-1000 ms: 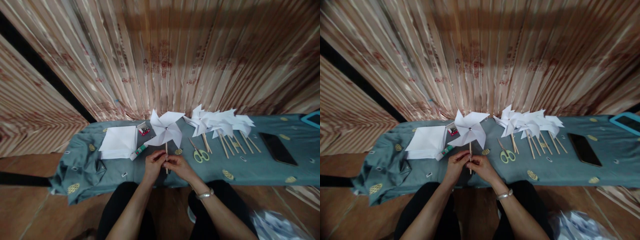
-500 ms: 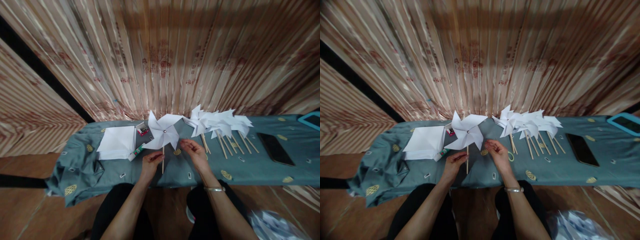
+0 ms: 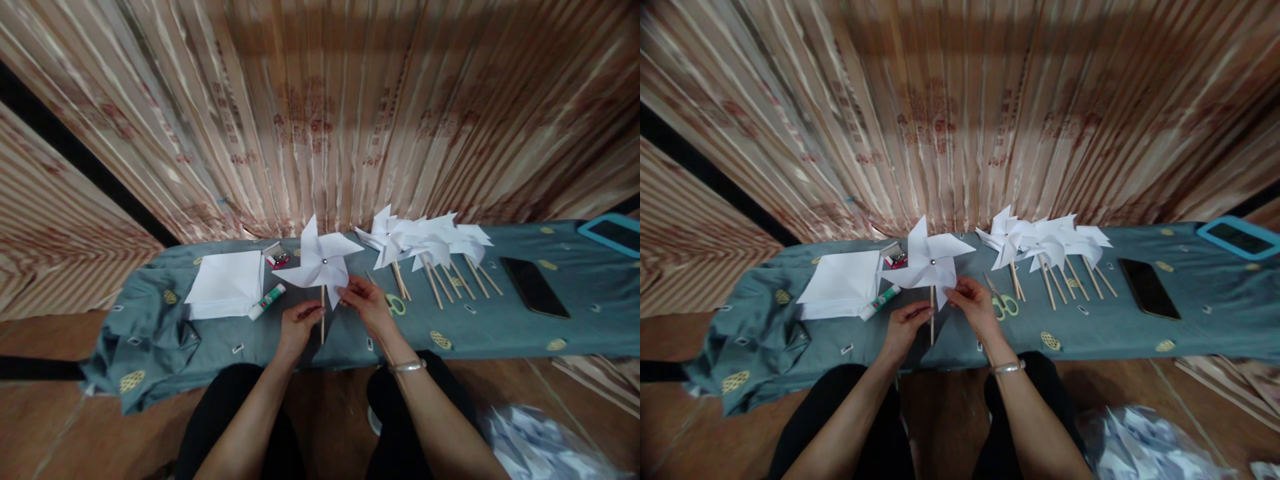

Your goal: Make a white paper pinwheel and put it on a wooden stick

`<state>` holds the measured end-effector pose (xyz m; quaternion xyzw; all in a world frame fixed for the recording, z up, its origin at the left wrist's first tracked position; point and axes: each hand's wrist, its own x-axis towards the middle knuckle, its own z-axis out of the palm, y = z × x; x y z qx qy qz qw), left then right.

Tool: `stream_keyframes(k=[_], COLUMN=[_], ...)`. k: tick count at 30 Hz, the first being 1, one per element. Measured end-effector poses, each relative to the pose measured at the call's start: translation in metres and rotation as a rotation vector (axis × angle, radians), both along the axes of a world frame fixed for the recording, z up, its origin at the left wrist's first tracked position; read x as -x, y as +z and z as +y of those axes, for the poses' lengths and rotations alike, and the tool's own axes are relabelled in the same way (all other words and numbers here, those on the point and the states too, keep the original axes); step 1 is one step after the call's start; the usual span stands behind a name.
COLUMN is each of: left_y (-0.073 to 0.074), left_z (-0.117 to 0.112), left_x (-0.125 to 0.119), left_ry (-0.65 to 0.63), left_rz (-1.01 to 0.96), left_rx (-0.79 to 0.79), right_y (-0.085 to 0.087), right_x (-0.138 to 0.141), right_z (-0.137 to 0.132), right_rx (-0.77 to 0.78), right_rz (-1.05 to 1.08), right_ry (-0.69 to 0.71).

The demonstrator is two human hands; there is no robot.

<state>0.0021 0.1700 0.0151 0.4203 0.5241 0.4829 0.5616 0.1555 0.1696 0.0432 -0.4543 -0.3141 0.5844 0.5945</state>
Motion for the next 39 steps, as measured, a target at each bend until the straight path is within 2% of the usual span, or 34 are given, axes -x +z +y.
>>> stream_keyframes(k=[8,11,15,18,23,25,30,39], left_y=[-0.003,-0.001,0.001,0.001,0.002,0.003,0.006,0.007], left_z=[0.001,0.000,-0.001,-0.001,-0.002,-0.002,-0.003,0.000], left_x=[-0.001,-0.001,0.000,0.002,0.004,0.004,0.005,0.005], left_ry=[-0.038,-0.075,-0.053,-0.031,-0.058,-0.084,-0.122,-0.013], left_rz=[-0.089,-0.078,-0.049,-0.038,-0.034,-0.046,-0.066,-0.085], left_rx=[-0.013,-0.034,-0.036,-0.013,0.005,0.004,0.009,0.030], right_y=[0.001,0.003,0.004,0.003,-0.001,-0.003,-0.004,-0.001], right_x=[0.015,0.020,0.015,-0.003,-0.038,-0.044,-0.037,-0.026], right_z=[-0.005,-0.007,-0.008,-0.006,0.004,0.008,0.012,0.004], right_rx=[0.006,-0.013,-0.037,-0.033,-0.077,-0.110,-0.086,0.008], right_rz=[-0.034,-0.048,-0.139,-0.252,-0.316,-0.291,-0.217,-0.081], right_ry=[0.079,0.100,0.109,-0.020,-0.427,-0.476,-0.393,-0.280])
